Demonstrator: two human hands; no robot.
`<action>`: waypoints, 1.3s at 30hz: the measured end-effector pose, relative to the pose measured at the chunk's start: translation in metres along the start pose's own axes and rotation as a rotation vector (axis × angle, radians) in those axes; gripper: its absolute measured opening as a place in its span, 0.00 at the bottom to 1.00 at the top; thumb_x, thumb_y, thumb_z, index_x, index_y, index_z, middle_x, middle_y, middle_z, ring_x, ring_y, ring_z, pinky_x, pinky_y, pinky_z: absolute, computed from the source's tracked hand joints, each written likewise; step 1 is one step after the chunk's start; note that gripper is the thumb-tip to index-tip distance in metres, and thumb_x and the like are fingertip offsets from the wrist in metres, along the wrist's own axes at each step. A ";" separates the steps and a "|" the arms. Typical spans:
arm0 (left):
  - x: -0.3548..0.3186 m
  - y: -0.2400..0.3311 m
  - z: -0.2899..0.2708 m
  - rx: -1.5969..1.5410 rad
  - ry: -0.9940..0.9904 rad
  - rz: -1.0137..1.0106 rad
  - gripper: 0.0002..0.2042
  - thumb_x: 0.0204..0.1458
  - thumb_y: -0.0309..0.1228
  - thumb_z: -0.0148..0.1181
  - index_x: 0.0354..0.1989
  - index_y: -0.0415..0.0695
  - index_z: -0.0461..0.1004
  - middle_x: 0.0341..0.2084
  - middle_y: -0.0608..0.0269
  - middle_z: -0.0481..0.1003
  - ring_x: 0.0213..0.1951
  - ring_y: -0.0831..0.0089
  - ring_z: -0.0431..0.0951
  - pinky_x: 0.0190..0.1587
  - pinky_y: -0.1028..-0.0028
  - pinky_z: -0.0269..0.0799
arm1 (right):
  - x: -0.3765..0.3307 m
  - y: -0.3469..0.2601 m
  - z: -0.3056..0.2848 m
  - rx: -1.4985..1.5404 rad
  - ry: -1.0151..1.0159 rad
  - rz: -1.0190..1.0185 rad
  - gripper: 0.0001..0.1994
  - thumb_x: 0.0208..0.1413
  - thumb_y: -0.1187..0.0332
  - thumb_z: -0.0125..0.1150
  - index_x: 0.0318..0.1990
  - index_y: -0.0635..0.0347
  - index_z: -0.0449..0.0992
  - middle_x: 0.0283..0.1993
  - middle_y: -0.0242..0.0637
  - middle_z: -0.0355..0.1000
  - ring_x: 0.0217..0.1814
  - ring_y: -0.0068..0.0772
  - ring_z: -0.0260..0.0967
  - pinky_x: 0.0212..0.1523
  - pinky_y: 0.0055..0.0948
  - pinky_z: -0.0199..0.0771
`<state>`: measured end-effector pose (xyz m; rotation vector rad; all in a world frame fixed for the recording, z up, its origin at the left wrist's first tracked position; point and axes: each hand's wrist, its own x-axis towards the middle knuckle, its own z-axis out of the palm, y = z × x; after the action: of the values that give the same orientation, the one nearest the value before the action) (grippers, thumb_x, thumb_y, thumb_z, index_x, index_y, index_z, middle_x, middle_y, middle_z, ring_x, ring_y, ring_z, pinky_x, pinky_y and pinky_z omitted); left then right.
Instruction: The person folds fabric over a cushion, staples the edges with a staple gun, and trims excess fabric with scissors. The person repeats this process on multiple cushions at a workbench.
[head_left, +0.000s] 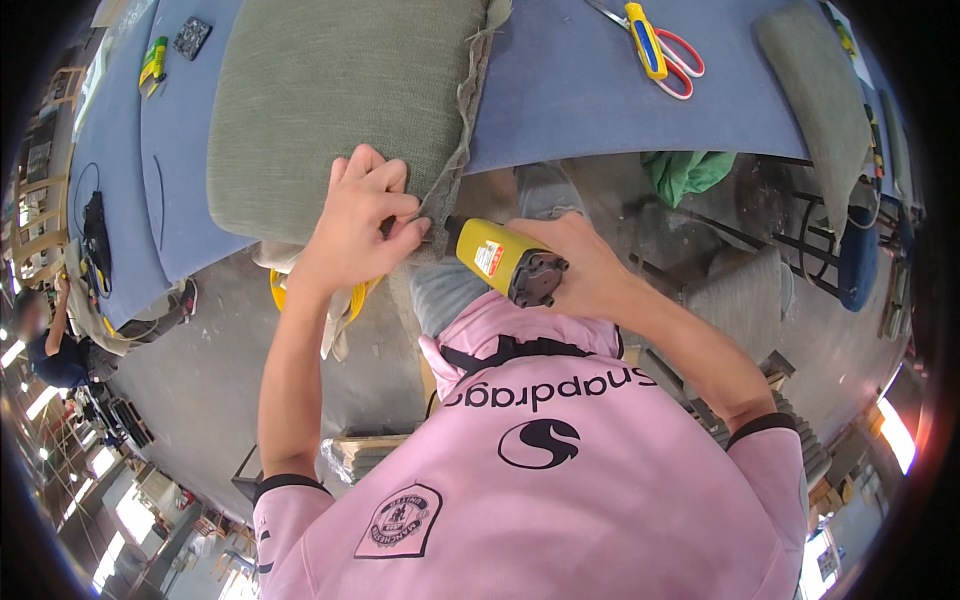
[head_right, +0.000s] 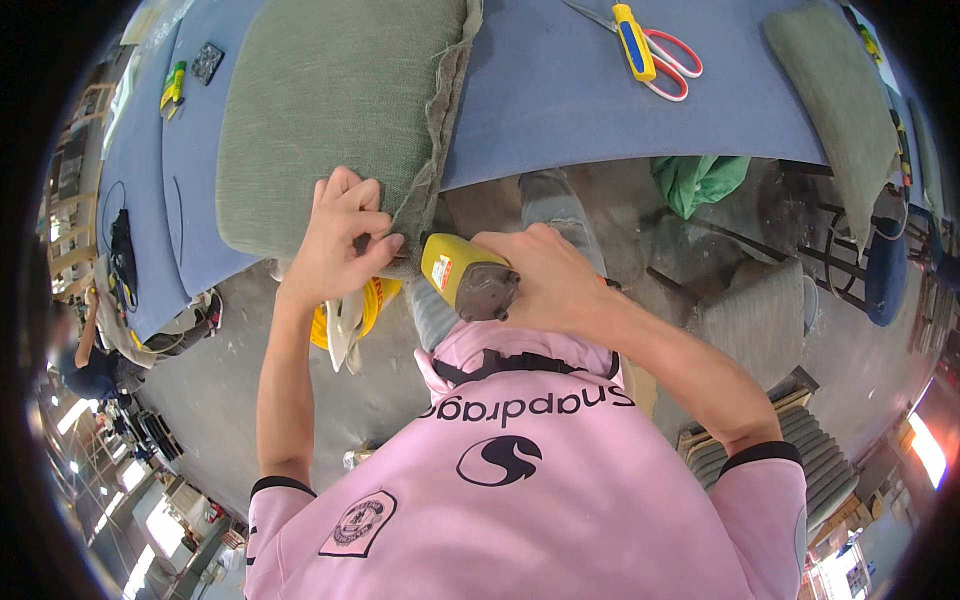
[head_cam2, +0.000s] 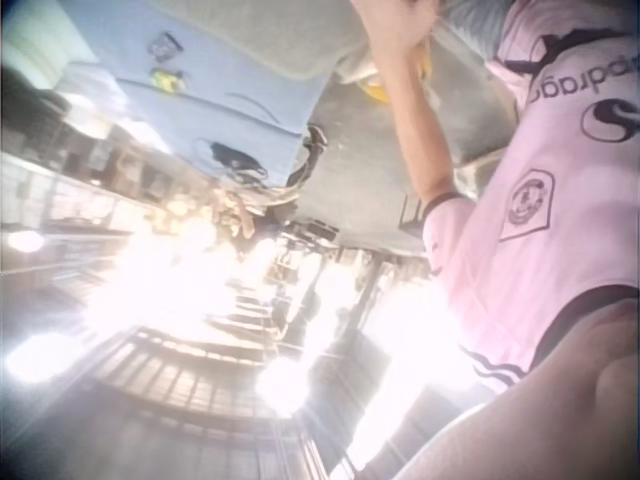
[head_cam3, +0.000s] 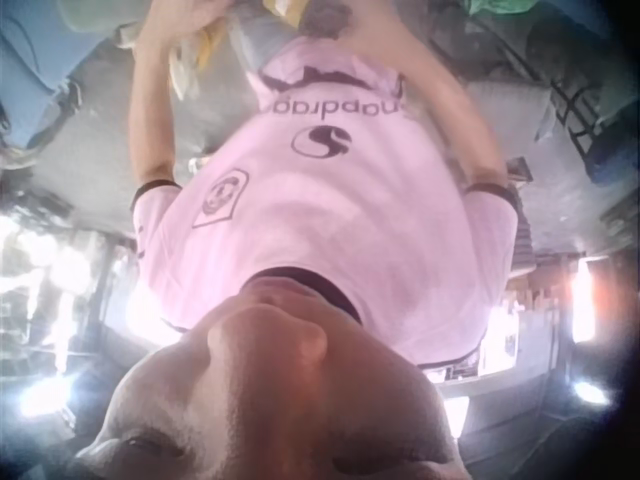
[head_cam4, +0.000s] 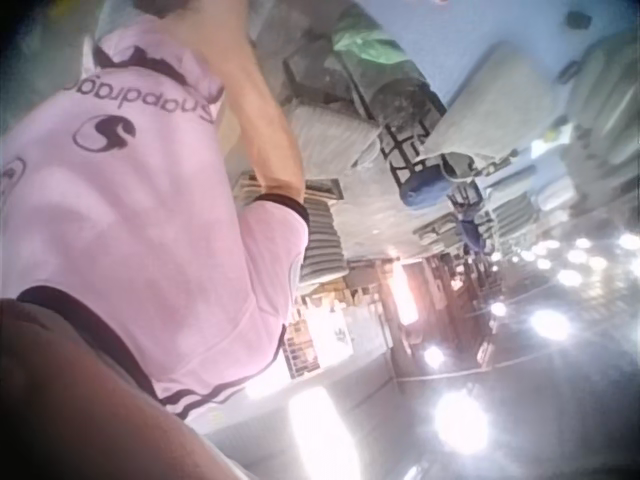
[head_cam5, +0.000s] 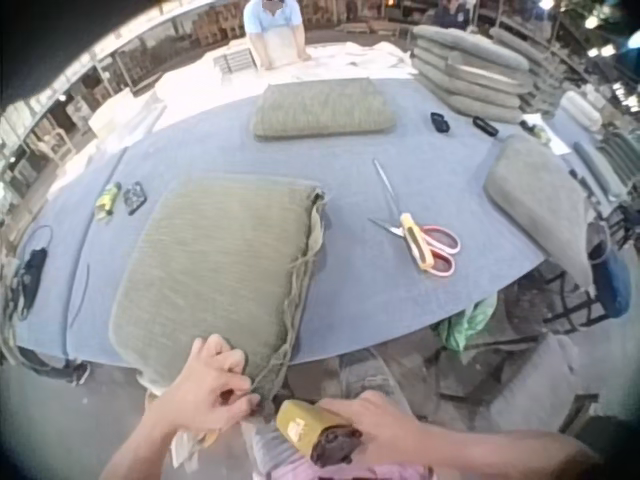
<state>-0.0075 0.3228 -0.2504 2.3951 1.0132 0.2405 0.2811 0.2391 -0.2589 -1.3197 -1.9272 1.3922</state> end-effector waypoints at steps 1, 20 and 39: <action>-0.001 -0.002 0.000 -0.018 0.002 0.003 0.17 0.43 0.34 0.71 0.17 0.43 0.66 0.28 0.65 0.60 0.41 0.60 0.61 0.46 0.62 0.52 | 0.001 0.002 0.001 0.003 -0.024 0.006 0.27 0.37 0.71 0.79 0.51 0.62 0.82 0.39 0.54 0.82 0.44 0.65 0.79 0.44 0.50 0.79; -0.085 0.034 0.055 0.407 0.207 -0.152 0.38 0.39 0.36 0.79 0.65 0.52 0.76 0.76 0.47 0.59 0.77 0.37 0.53 0.78 0.40 0.46 | -0.059 0.006 -0.086 -0.103 0.234 0.431 0.27 0.52 0.60 0.80 0.56 0.66 0.82 0.44 0.43 0.86 0.42 0.29 0.82 0.47 0.35 0.81; -0.095 0.170 -0.217 -0.466 1.234 -0.137 0.21 0.67 0.41 0.68 0.57 0.34 0.81 0.43 0.66 0.84 0.44 0.79 0.80 0.48 0.76 0.75 | 0.026 0.027 -0.161 0.323 0.732 -0.217 0.41 0.77 0.43 0.48 0.83 0.63 0.50 0.83 0.58 0.55 0.86 0.49 0.51 0.83 0.43 0.49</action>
<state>-0.0462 0.2430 0.0270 1.5920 1.3564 1.8035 0.4044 0.3427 -0.2218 -1.1907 -1.2499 0.8843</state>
